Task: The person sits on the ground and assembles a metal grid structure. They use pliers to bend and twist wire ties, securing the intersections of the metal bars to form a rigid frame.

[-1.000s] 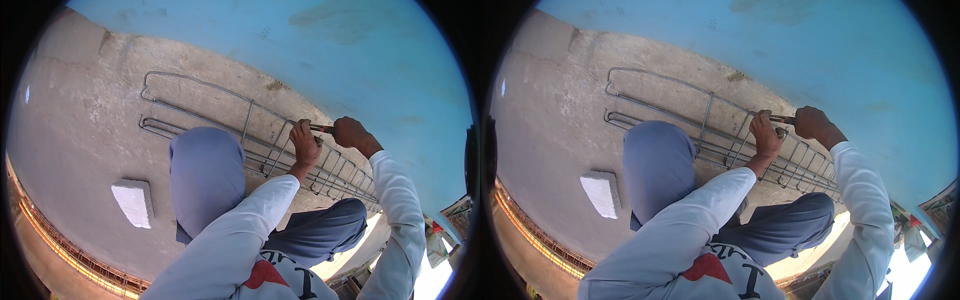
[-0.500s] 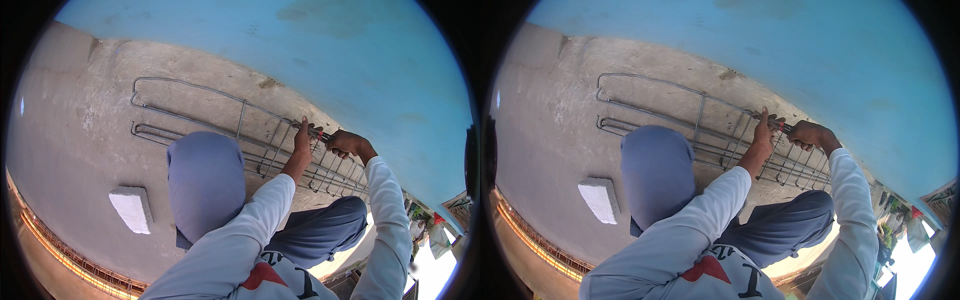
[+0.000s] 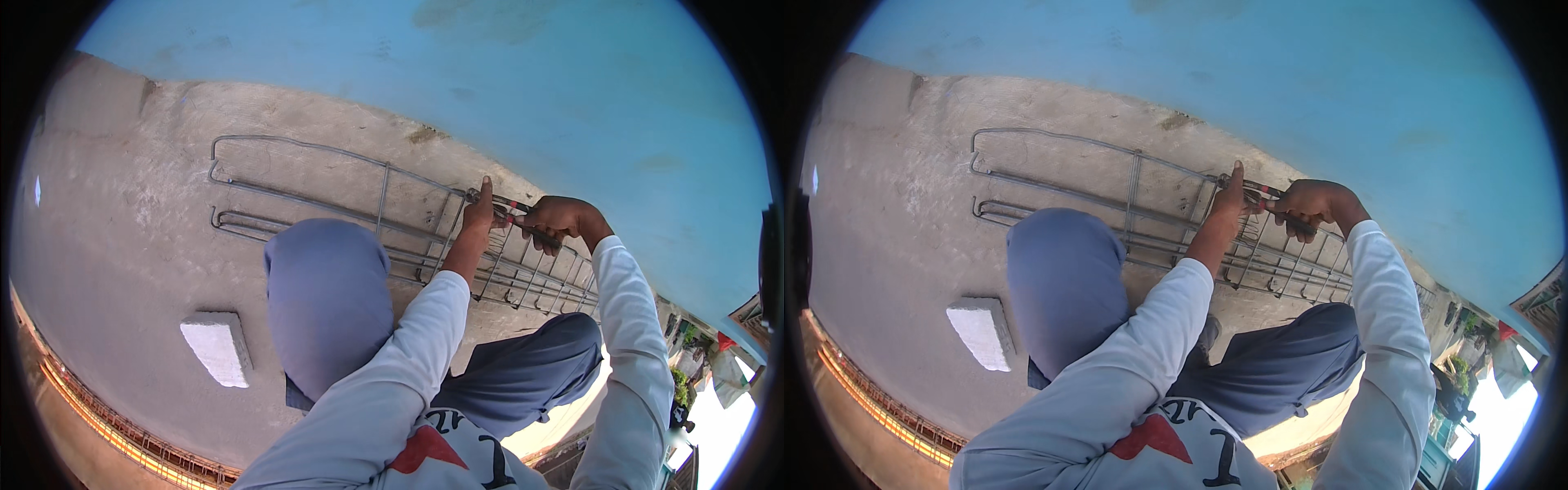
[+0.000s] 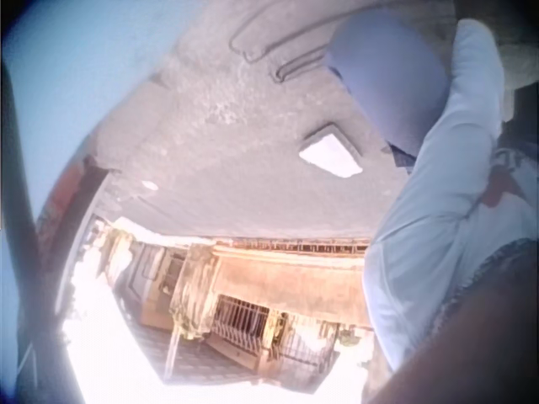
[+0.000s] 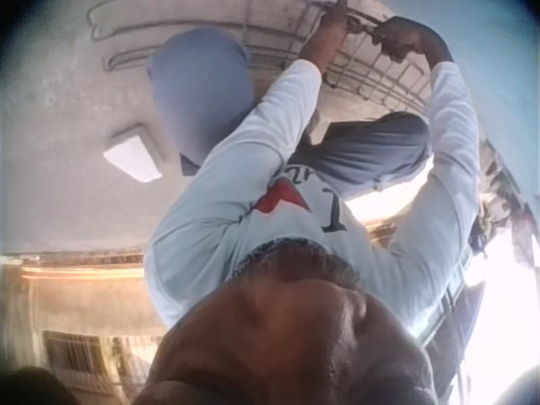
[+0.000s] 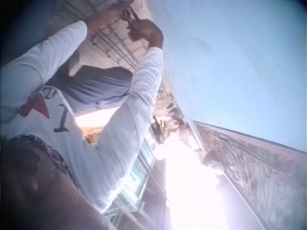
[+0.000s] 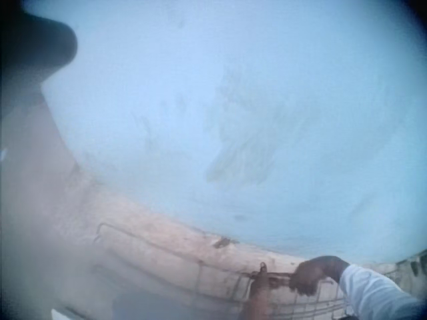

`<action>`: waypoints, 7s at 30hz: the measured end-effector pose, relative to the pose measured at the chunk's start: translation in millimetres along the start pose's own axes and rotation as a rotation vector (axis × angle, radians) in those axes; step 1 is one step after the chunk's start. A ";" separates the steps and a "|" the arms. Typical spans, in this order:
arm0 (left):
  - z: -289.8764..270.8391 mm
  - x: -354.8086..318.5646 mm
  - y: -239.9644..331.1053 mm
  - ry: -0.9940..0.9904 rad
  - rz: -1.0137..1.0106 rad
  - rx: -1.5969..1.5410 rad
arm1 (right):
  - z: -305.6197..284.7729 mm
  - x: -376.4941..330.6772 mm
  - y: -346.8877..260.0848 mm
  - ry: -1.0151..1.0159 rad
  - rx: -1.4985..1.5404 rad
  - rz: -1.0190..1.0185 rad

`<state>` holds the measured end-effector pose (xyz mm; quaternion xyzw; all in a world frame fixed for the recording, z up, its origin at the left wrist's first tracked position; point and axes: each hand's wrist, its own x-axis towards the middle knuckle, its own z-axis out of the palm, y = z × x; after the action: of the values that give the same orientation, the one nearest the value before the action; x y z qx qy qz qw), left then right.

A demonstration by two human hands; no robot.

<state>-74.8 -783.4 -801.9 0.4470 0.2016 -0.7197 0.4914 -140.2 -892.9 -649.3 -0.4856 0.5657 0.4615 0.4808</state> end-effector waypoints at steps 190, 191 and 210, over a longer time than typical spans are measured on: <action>-52.6 -63.4 60.8 -0.344 0.357 0.060 | 21.5 112.9 170.0 0.742 -0.250 -0.413; -49.5 -63.7 58.9 -0.385 0.350 0.064 | 27.6 116.7 176.0 0.793 -0.214 -0.431; 95.2 -40.4 -22.9 -1.134 -0.008 0.242 | 44.1 17.0 167.7 0.305 1.117 -1.167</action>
<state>-132.8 -821.5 -721.9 0.0438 -0.1756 -0.8665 0.4653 -303.7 -834.0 -661.9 -0.4482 0.4276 -0.2835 0.7321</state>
